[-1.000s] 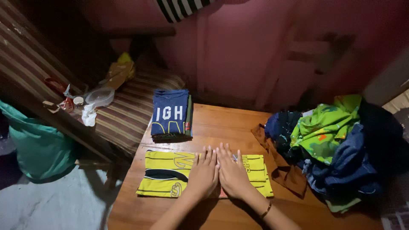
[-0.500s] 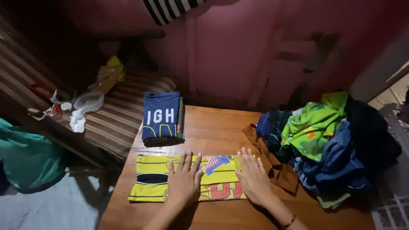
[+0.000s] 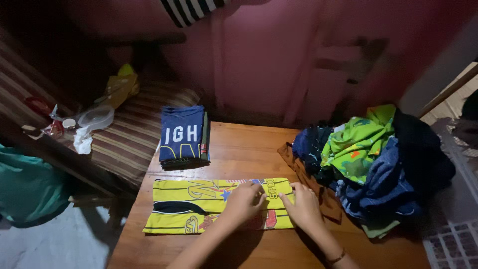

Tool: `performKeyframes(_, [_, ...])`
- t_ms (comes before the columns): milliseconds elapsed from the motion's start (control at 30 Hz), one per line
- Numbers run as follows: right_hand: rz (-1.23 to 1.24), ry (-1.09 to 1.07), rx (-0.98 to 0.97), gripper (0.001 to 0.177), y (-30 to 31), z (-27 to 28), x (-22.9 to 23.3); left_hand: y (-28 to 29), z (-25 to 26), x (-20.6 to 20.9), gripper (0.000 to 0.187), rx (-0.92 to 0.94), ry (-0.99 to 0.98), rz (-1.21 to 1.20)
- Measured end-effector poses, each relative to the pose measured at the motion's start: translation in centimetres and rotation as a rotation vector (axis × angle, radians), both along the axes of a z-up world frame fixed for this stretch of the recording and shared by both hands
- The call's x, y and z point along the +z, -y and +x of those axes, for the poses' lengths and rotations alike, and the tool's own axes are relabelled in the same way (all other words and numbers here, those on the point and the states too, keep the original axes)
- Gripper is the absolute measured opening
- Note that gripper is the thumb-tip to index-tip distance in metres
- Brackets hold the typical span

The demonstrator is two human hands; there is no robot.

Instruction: The person folds a blue t-shirt and then a yellow t-shirt on a wooden table. They smooth each shirt, fold the sides inward, and fold the bottom up to create compact rectangles, placing the finished folds on the table.

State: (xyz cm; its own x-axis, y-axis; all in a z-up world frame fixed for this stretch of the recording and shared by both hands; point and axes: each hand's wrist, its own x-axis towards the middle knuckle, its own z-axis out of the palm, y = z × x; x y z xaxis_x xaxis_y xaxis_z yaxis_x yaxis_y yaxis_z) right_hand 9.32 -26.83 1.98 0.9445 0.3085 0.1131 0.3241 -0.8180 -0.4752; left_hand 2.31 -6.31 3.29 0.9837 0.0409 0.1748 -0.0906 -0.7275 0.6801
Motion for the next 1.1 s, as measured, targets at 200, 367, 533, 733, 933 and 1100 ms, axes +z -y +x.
performKeyframes(200, [0.263, -0.081, 0.098, 0.042, -0.1, 0.4, -0.8, 2.6, 1.4, 1.2, 0.041, 0.015, -0.081, -0.046])
performKeyframes(367, [0.457, -0.192, 0.243, 0.033, -0.5, -1.0, -0.9, 2.2, 1.4, 2.4, 0.059, 0.045, -0.193, -0.155])
performKeyframes(533, [0.598, -0.378, 0.26, 0.047, -0.7, -1.8, -0.1, 1.0, 1.7, 2.1, 0.061, 0.039, -0.277, -0.168])
performKeyframes(733, [0.812, -0.493, 0.119, 0.042, -3.0, -0.6, -1.3, 0.4, 1.7, -0.9, 0.042, 0.037, -0.109, -0.205])
performKeyframes(933, [0.661, -0.241, 0.187, 0.039, -3.6, -0.1, -1.7, 0.1, 1.8, -3.8, 0.03, 0.036, -0.064, -0.232])
performKeyframes(1100, [0.835, -0.249, 0.319, 0.037, -4.1, -0.1, -1.0, 0.7, 2.8, -4.6, 0.024, 0.012, -0.055, -0.396])
